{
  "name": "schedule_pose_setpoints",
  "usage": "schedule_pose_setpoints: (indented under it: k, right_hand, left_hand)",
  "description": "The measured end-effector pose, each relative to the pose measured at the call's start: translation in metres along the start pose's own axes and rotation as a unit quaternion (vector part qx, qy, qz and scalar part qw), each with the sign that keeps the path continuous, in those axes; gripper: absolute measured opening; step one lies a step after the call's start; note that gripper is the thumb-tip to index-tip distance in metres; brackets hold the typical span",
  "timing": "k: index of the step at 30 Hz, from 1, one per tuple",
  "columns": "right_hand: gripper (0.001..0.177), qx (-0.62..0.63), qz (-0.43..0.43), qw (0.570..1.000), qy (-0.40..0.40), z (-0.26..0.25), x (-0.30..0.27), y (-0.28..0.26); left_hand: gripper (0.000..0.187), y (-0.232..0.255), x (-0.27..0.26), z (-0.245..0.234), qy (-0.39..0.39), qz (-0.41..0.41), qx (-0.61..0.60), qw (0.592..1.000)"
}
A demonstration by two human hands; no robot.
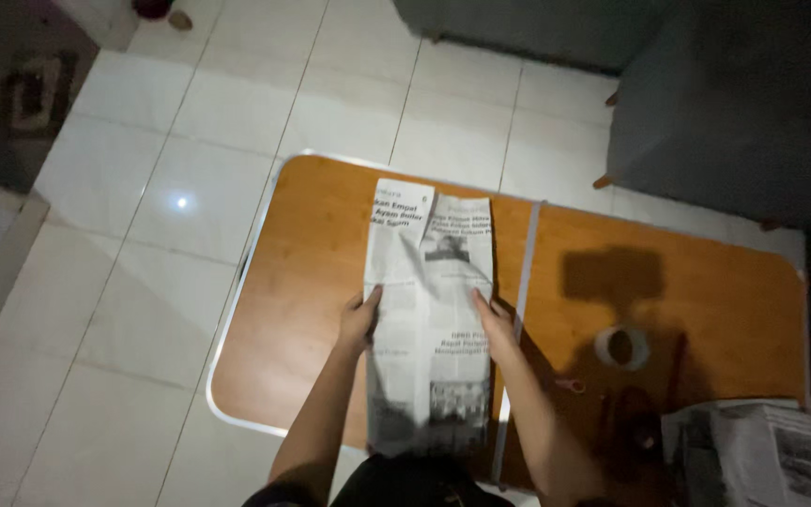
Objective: The person folds a newspaper sheet on a wooden table, applies clear tape to secure the folds, and trims excess paper with scissors. The person repeats folding and taping steps to form a compact wrapped package.
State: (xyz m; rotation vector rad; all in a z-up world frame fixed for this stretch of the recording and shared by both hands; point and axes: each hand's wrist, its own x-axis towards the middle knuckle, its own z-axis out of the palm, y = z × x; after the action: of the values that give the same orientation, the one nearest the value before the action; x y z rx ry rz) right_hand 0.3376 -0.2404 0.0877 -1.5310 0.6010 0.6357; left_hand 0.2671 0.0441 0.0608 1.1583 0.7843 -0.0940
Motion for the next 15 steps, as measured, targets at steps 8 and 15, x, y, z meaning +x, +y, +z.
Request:
schedule_pose_setpoints:
  k: [8, 15]
  right_hand:
    - [0.042, 0.06, -0.25, 0.966, -0.026, -0.072, -0.134, 0.015]
    - [0.02, -0.027, -0.384, 0.922, 0.035, -0.068, -0.197, 0.014]
  left_hand:
    - [0.021, 0.069, -0.182, -0.022, -0.137, 0.211, 0.025, 0.967]
    - [0.024, 0.053, -0.197, -0.028, -0.123, 0.236, -0.003, 0.964]
